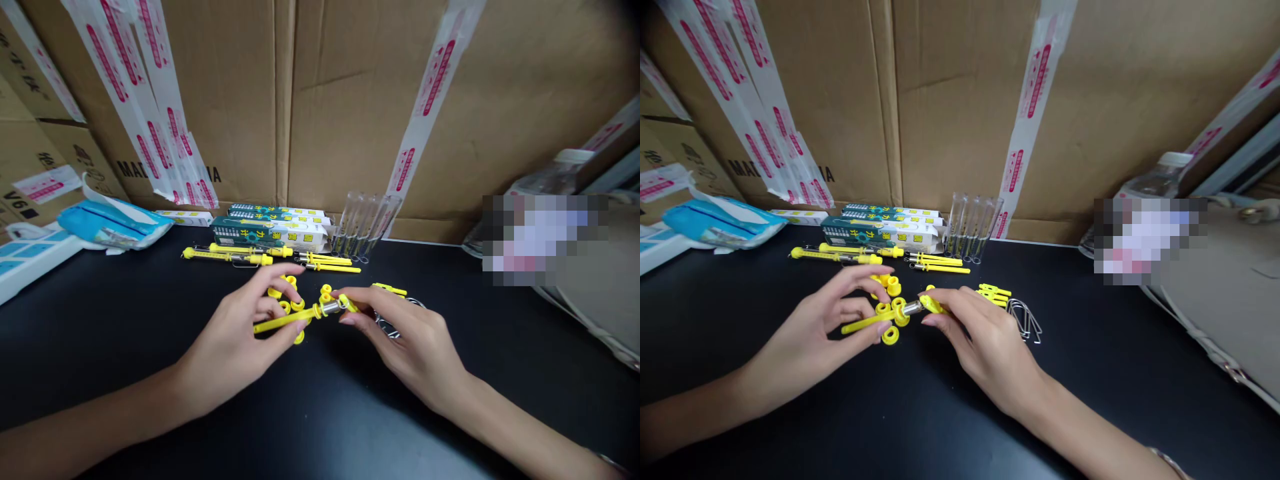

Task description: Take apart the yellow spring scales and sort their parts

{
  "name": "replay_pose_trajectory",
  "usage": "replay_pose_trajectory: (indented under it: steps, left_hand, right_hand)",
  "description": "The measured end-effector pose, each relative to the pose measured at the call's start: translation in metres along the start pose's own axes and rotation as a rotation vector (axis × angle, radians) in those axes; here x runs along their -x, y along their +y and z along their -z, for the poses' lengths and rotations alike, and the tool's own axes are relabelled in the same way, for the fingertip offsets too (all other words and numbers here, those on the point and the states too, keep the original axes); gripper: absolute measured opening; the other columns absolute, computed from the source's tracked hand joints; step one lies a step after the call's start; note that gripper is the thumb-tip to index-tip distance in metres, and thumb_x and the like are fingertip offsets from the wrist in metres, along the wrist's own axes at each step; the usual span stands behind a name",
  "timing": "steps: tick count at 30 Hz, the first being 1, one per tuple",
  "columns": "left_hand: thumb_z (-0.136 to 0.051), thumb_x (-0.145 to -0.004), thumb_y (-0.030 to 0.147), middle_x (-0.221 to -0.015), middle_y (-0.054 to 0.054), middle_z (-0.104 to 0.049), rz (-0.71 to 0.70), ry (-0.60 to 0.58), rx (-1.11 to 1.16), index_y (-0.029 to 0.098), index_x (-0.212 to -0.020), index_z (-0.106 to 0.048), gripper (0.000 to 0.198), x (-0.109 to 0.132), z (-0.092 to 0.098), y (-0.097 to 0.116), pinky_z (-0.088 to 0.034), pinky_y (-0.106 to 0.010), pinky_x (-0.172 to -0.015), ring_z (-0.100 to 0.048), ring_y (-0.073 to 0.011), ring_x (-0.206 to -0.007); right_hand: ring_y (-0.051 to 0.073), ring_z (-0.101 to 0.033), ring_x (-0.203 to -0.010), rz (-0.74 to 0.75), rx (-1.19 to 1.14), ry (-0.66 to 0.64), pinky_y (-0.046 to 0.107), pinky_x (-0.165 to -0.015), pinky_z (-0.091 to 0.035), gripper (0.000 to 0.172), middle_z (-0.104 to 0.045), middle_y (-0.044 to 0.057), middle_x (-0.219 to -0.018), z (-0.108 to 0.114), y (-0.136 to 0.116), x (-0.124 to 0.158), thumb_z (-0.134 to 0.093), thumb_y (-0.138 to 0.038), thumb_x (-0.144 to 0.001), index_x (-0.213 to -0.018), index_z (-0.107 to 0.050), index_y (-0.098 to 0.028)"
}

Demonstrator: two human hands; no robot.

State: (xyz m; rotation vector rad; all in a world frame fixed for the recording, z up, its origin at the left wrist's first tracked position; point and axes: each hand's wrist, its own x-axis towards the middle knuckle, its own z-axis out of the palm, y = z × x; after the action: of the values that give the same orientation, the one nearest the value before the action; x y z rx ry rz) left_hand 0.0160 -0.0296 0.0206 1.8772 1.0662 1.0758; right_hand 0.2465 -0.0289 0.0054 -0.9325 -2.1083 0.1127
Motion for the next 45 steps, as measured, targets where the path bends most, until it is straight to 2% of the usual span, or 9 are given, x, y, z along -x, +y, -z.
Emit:
replay_pose_trajectory:
  steps: [4, 8, 11, 16, 21, 24, 31, 41, 45]
  left_hand:
    - [-0.055, -0.092, 0.019, -0.091, 0.001, -0.066, -0.083, -0.137, -0.141, 0.025, -0.123, -0.057, 0.032, 0.007, -0.006, 0.001, -0.059, -0.022, -0.072, -0.068, -0.0110, -0.072]
    - [-0.064, -0.091, 0.028, -0.077, 0.007, -0.064, -0.115, -0.091, -0.262, 0.026, -0.105, -0.059, 0.016, 0.008, -0.008, 0.003, -0.053, -0.016, -0.056, -0.062, -0.0092, -0.060]
    - [-0.059, -0.095, 0.029, -0.081, 0.007, -0.067, -0.176, -0.070, -0.345, 0.026, -0.101, -0.059, 0.006, 0.008, -0.007, 0.001, -0.052, -0.016, -0.061, -0.066, -0.0094, -0.065]
    - [-0.049, -0.100, 0.024, -0.095, 0.003, -0.072, -0.284, -0.105, -0.460, 0.025, -0.107, -0.059, 0.013, 0.010, -0.007, -0.005, -0.053, -0.019, -0.071, -0.071, -0.0115, -0.080]
    - [-0.046, -0.103, 0.030, -0.094, 0.000, -0.073, -0.470, -0.036, -0.600, 0.020, -0.107, -0.059, 0.017, 0.010, -0.008, -0.006, -0.052, -0.022, -0.073, -0.071, -0.0127, -0.080]
    - [-0.044, -0.105, 0.029, -0.090, 0.001, -0.072, -0.569, 0.017, -0.653, 0.018, -0.102, -0.060, 0.019, 0.010, -0.008, -0.005, -0.050, -0.023, -0.072, -0.069, -0.0128, -0.079]
    - [-0.042, -0.105, 0.025, -0.083, 0.001, -0.066, -0.503, -0.025, -0.605, 0.017, -0.096, -0.060, 0.021, 0.012, -0.011, -0.007, -0.048, -0.023, -0.070, -0.065, -0.0120, -0.075]
    - [-0.050, -0.101, 0.020, -0.080, 0.002, -0.063, -0.533, -0.030, -0.643, 0.018, -0.092, -0.058, 0.013, 0.014, -0.010, -0.009, -0.044, -0.025, -0.063, -0.062, -0.0136, -0.072]
    - [-0.050, -0.101, 0.021, -0.078, 0.002, -0.063, -0.516, -0.017, -0.634, 0.019, -0.088, -0.058, 0.015, 0.013, -0.010, -0.008, -0.044, -0.025, -0.063, -0.062, -0.0138, -0.073]
  right_hand:
    - [0.017, -0.067, -0.074, 0.043, -0.041, -0.067, 0.028, -0.069, -0.054, 0.017, -0.072, 0.005, -0.089, -0.001, -0.002, 0.002, -0.055, -0.024, -0.101, -0.116, -0.063, -0.021]
    - [0.017, -0.065, -0.077, 0.055, -0.085, -0.121, 0.027, -0.071, -0.052, 0.018, -0.070, 0.004, -0.090, 0.001, -0.005, 0.004, -0.054, -0.021, -0.101, -0.118, -0.061, -0.021]
    - [0.016, -0.066, -0.081, 0.038, -0.115, -0.142, 0.027, -0.074, -0.052, 0.018, -0.071, 0.004, -0.096, 0.002, -0.008, 0.003, -0.055, -0.022, -0.101, -0.118, -0.060, -0.021]
    - [0.015, -0.067, -0.084, -0.002, -0.167, -0.155, 0.025, -0.078, -0.051, 0.016, -0.071, 0.003, -0.099, 0.001, -0.009, 0.003, -0.059, -0.023, -0.099, -0.114, -0.061, -0.021]
    - [0.012, -0.062, -0.069, -0.115, -0.181, -0.205, 0.023, -0.067, -0.049, 0.022, -0.065, -0.003, -0.083, 0.001, -0.012, 0.007, -0.059, -0.027, -0.099, -0.120, -0.055, -0.024]
    - [0.012, -0.065, -0.077, -0.107, -0.235, -0.221, 0.022, -0.071, -0.049, 0.016, -0.068, -0.002, -0.091, 0.001, -0.014, 0.008, -0.056, -0.024, -0.100, -0.117, -0.055, -0.025]
    - [0.011, -0.067, -0.091, -0.142, -0.304, -0.237, 0.020, -0.081, -0.048, 0.019, -0.071, 0.000, -0.105, 0.001, -0.018, 0.006, -0.055, -0.019, -0.101, -0.118, -0.060, -0.023]
    - [0.011, -0.063, -0.075, -0.185, -0.320, -0.311, 0.022, -0.070, -0.046, 0.017, -0.067, -0.001, -0.087, -0.001, -0.024, 0.009, -0.045, -0.020, -0.104, -0.105, -0.062, -0.022]
    - [0.012, -0.064, -0.079, -0.194, -0.316, -0.285, 0.021, -0.072, -0.047, 0.011, -0.068, -0.001, -0.093, -0.003, -0.025, 0.010, -0.048, -0.021, -0.103, -0.108, -0.059, -0.022]
